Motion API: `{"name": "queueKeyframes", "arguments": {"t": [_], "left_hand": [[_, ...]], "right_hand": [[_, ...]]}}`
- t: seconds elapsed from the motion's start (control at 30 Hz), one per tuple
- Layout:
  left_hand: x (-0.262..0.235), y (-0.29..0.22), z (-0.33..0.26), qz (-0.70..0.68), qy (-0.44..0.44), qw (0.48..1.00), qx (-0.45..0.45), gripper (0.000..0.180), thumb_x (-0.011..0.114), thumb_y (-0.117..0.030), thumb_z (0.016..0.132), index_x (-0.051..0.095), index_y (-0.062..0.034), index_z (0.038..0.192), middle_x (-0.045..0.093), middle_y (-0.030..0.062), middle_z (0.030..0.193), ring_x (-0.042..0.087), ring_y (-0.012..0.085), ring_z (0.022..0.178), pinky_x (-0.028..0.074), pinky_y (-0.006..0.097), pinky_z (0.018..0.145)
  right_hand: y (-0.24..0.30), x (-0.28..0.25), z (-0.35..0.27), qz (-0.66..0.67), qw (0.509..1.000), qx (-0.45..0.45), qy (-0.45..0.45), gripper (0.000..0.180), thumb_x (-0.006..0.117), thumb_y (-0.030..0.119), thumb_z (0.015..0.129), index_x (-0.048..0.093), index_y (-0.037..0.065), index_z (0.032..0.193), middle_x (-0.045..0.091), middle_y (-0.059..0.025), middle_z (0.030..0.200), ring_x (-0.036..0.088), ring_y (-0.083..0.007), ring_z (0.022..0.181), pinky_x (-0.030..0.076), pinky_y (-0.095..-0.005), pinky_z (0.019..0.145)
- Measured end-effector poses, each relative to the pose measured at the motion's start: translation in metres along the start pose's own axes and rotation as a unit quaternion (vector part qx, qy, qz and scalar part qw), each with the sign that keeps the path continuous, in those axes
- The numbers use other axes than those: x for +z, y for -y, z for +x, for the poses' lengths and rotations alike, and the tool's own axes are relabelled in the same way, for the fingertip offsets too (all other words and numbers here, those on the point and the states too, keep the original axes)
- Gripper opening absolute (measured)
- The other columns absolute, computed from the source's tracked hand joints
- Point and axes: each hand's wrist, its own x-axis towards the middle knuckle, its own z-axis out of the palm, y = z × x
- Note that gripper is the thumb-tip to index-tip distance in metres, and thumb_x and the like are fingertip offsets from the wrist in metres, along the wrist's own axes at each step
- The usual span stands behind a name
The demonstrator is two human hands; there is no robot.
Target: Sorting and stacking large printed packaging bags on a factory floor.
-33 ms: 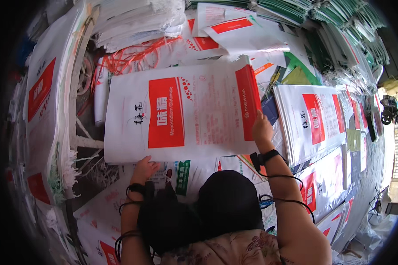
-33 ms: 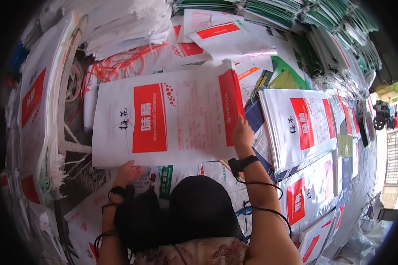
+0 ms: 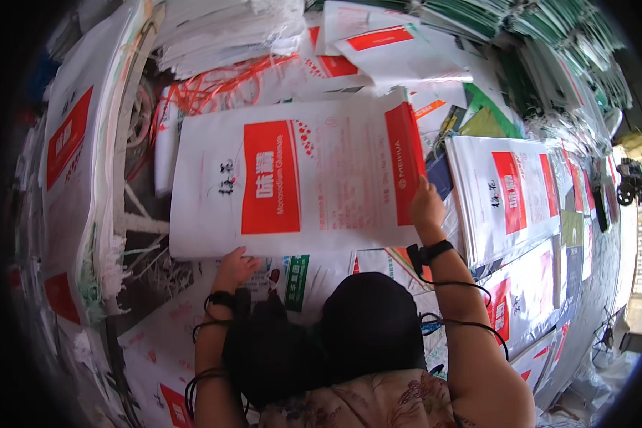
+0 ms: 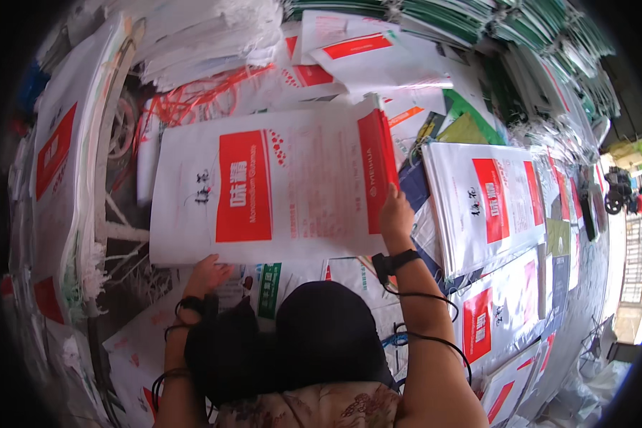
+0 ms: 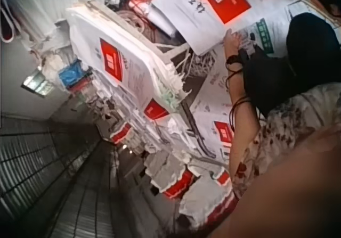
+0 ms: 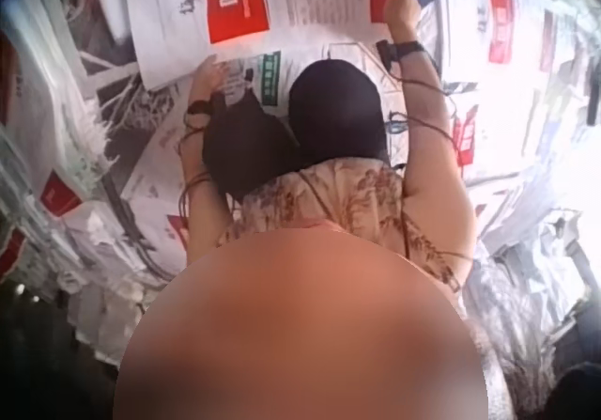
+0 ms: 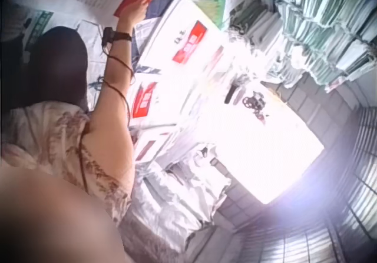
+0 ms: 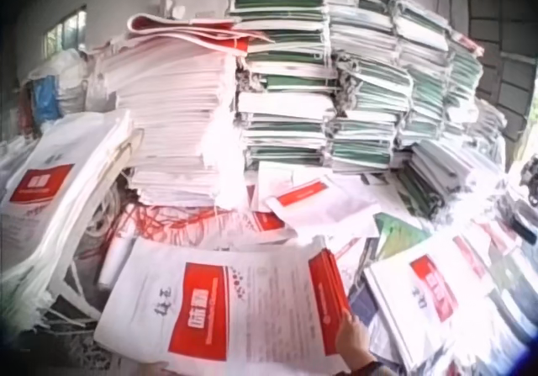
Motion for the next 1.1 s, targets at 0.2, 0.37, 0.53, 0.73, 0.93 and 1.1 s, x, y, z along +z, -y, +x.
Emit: {"name": "queueKeyframes", "arguments": {"t": [0.2, 0.37, 0.53, 0.73, 0.93, 1.1], "left_hand": [[-0.002, 0.005, 0.008, 0.208, 0.121, 0.959, 0.149, 0.025, 0.057, -0.005, 0.094, 0.048, 0.0052, 0.115, 0.061, 0.0204, 0.113, 0.062, 0.0277, 0.108, 0.054, 0.035, 0.092], [-0.003, 0.010, 0.002, 0.261, 0.090, 0.944, 0.181, 0.029, 0.053, -0.003, 0.094, 0.046, 0.0068, 0.121, 0.059, 0.0264, 0.112, 0.064, 0.0349, 0.104, 0.056, 0.042, 0.090], [0.021, 0.011, 0.008, 0.083, 0.012, 0.994, 0.065, 0.055, 0.061, -0.022, 0.092, 0.038, 0.0094, 0.132, 0.051, 0.0328, 0.126, 0.062, 0.0429, 0.106, 0.056, 0.048, 0.086], [-0.076, -0.008, 0.003, 0.699, 0.173, 0.665, 0.197, 0.057, 0.062, -0.030, 0.091, 0.045, 0.0012, 0.135, 0.058, 0.0234, 0.122, 0.065, 0.0337, 0.098, 0.056, 0.043, 0.071], [0.050, -0.039, -0.142, 0.457, -0.029, 0.860, 0.224, 0.052, 0.057, -0.033, 0.094, 0.051, -0.0011, 0.135, 0.068, 0.0150, 0.111, 0.066, 0.0215, 0.098, 0.052, 0.031, 0.078], [0.028, -0.079, -0.316, 0.378, -0.032, 0.773, 0.508, 0.041, 0.054, -0.019, 0.098, 0.052, -0.0005, 0.134, 0.068, 0.0129, 0.111, 0.064, 0.0187, 0.108, 0.052, 0.027, 0.087]], "right_hand": [[-0.008, 0.002, 0.000, 0.002, 1.000, -0.018, -0.022, 0.038, 0.037, 0.018, 0.097, 0.048, 0.016, 0.133, 0.056, -0.0166, 0.118, 0.063, -0.0398, 0.098, 0.051, -0.0520, 0.080], [-0.014, 0.010, -0.005, -0.053, 0.998, -0.046, -0.004, 0.046, 0.048, 0.014, 0.091, 0.044, 0.015, 0.137, 0.054, -0.0181, 0.121, 0.061, -0.0400, 0.101, 0.053, -0.0498, 0.077], [-0.022, 0.006, -0.011, -0.037, 0.997, -0.060, 0.003, 0.050, 0.054, 0.016, 0.091, 0.041, 0.011, 0.139, 0.052, -0.0218, 0.123, 0.060, -0.0415, 0.103, 0.052, -0.0494, 0.083], [0.025, 0.001, -0.032, -0.028, 0.994, -0.105, 0.033, 0.054, 0.057, 0.013, 0.088, 0.041, 0.011, 0.139, 0.052, -0.0203, 0.121, 0.060, -0.0400, 0.105, 0.052, -0.0481, 0.085], [-0.019, -0.067, 0.005, -0.062, 0.973, -0.212, -0.060, 0.036, 0.064, 0.009, 0.081, 0.062, 0.001, 0.116, 0.056, -0.0174, 0.124, 0.058, -0.0356, 0.110, 0.047, -0.0432, 0.094], [0.156, -0.131, 0.019, 0.081, 0.895, -0.439, -0.028, 0.028, 0.063, 0.005, 0.082, 0.064, 0.000, 0.110, 0.065, -0.0185, 0.107, 0.058, -0.0376, 0.106, 0.047, -0.0444, 0.093]]}}
